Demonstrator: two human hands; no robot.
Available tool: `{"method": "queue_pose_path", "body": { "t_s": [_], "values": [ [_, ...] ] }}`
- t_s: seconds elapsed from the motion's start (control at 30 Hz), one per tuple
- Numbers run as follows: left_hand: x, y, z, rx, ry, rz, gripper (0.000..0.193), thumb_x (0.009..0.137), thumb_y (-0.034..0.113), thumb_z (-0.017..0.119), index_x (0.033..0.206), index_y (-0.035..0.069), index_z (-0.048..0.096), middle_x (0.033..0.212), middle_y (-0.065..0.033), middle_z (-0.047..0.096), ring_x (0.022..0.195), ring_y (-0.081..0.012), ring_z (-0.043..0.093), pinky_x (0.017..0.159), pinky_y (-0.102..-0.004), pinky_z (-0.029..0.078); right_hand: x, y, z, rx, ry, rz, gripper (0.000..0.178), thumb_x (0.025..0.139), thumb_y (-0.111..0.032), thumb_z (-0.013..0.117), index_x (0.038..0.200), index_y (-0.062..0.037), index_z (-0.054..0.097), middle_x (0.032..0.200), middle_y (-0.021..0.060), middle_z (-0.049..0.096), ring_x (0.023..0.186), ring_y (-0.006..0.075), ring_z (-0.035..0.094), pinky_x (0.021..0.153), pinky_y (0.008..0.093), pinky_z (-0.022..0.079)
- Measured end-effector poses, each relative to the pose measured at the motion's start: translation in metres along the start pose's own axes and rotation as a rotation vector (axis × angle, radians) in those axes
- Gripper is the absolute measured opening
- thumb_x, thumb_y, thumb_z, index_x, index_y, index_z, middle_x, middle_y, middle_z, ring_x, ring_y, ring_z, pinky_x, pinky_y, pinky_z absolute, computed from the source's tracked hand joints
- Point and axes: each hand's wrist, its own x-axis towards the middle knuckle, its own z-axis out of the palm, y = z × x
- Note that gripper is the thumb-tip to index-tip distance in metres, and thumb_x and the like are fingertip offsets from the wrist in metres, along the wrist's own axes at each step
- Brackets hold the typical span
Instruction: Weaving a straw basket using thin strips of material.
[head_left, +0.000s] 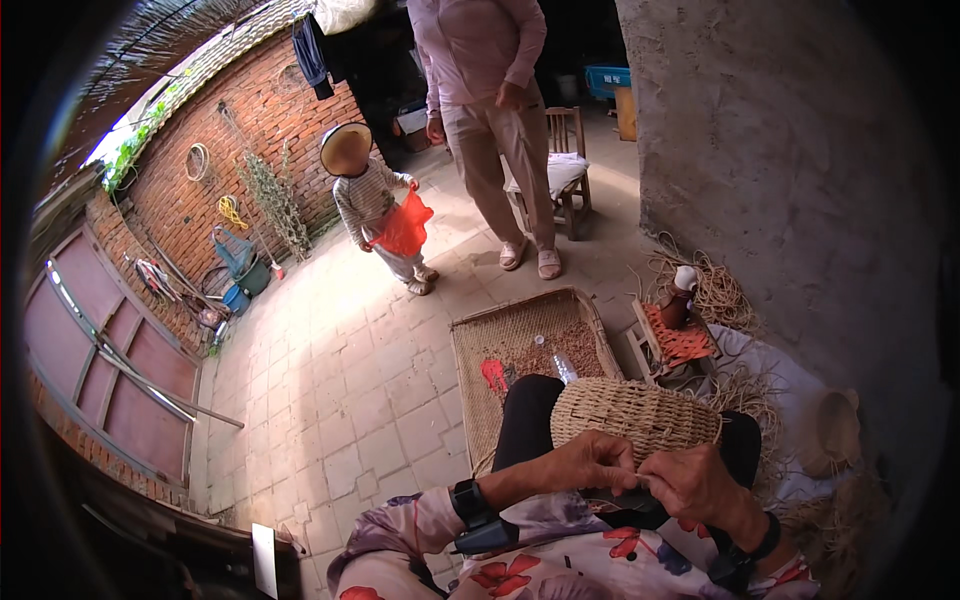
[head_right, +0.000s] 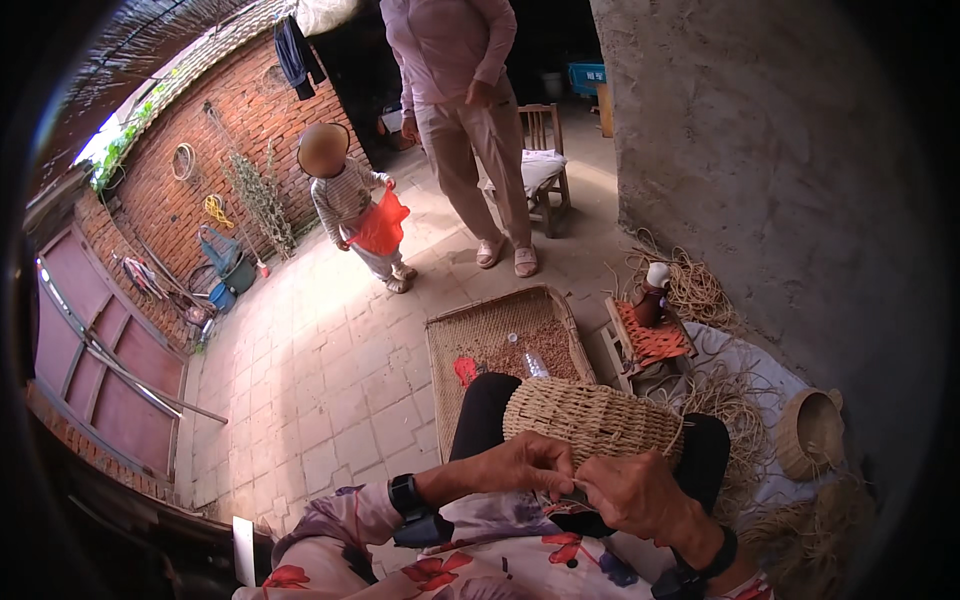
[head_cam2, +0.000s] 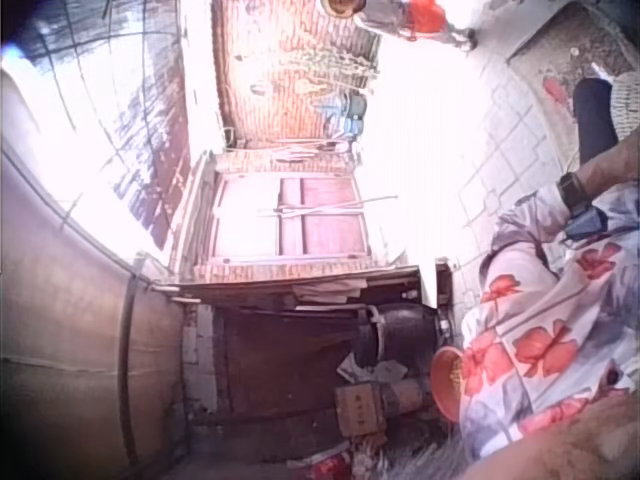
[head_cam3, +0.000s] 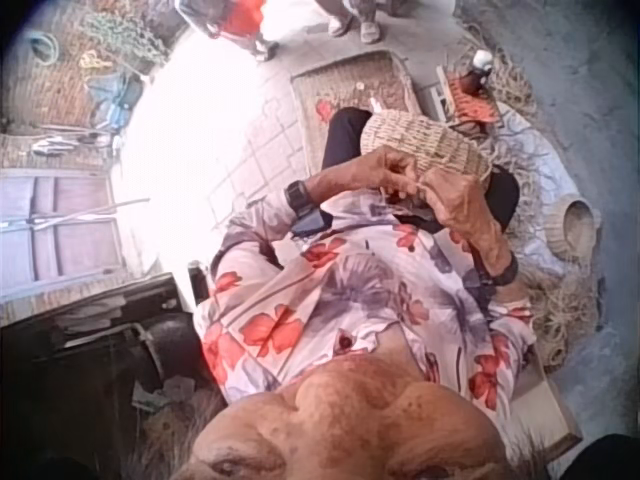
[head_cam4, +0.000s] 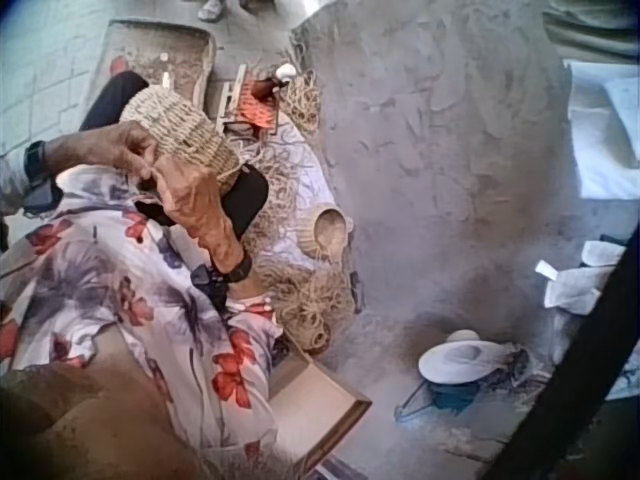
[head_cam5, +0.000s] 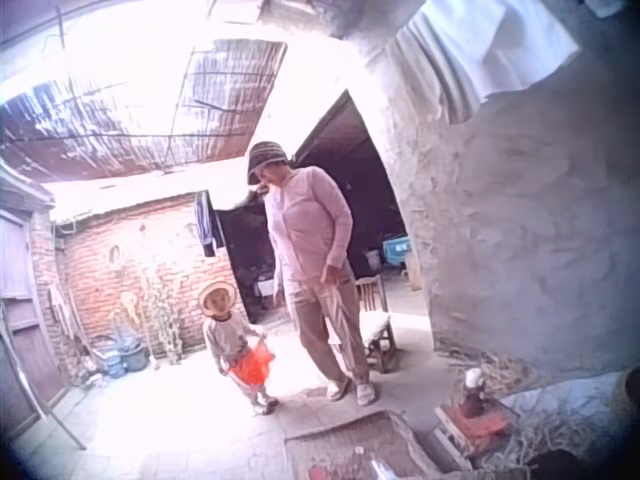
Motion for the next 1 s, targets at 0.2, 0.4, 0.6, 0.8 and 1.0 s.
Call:
{"method": "queue_pose_path", "body": {
  "t_s": [0.2, 0.4, 0.6, 0.8, 1.0],
  "values": [
    [-0.008, 0.016, 0.008, 0.395, 0.087, 0.14, 0.031, 0.098, 0.03, 0.056, 0.089, 0.001, 0.06, 0.075, -0.0027, 0.062, 0.071, -0.0095, 0.059, 0.061, -0.0267, 0.045, -0.001, -0.001, -0.002, 0.114, -0.016, 0.155, 0.01, 0.08, -0.008, 0.067, 0.086, -0.006, 0.059, 0.066, 0.0107, 0.063, 0.061, 0.027, 0.066, 0.053, 0.0357, 0.05],
    [-0.011, 0.014, 0.008, 0.305, 0.029, 0.075, 0.036, 0.101, 0.035, 0.047, 0.091, 0.003, 0.059, 0.078, -0.0031, 0.063, 0.067, -0.0113, 0.057, 0.06, -0.0279, 0.045, -0.001, 0.001, 0.004, 0.116, -0.006, 0.108, 0.009, 0.081, -0.008, 0.067, 0.085, -0.0059, 0.059, 0.065, 0.0108, 0.063, 0.059, 0.0273, 0.065, 0.053, 0.0356, 0.05],
    [-0.016, -0.001, 0.005, 0.207, -0.009, 0.003, 0.029, 0.099, 0.03, 0.053, 0.09, 0.003, 0.058, 0.079, -0.0008, 0.063, 0.068, -0.0081, 0.057, 0.06, -0.0245, 0.045, -0.001, -0.002, 0.009, 0.091, -0.021, 0.091, 0.009, 0.079, -0.006, 0.067, 0.083, -0.0057, 0.059, 0.064, 0.0111, 0.063, 0.058, 0.0276, 0.065, 0.051, 0.0362, 0.049],
    [-0.019, -0.022, 0.006, -0.059, 0.087, 0.126, 0.014, 0.089, 0.016, 0.068, 0.088, 0.003, 0.061, 0.074, 0.0034, 0.062, 0.064, -0.0028, 0.052, 0.054, -0.0196, 0.041, 0.001, -0.006, 0.017, 0.121, -0.036, 0.095, 0.009, 0.078, -0.005, 0.067, 0.082, -0.0059, 0.059, 0.063, 0.0118, 0.062, 0.056, 0.0285, 0.064, 0.05, 0.0372, 0.048],
    [-0.032, -0.018, 0.013, 0.139, 0.219, 0.134, 0.019, 0.091, 0.019, 0.067, 0.092, 0.001, 0.06, 0.078, 0.0004, 0.062, 0.072, -0.0054, 0.055, 0.063, -0.0241, 0.045, 0.001, -0.009, 0.025, 0.141, -0.005, 0.163, 0.009, 0.08, -0.008, 0.068, 0.084, -0.0057, 0.06, 0.064, 0.0125, 0.062, 0.058, 0.0304, 0.065, 0.05, 0.038, 0.049]
  ]
}}
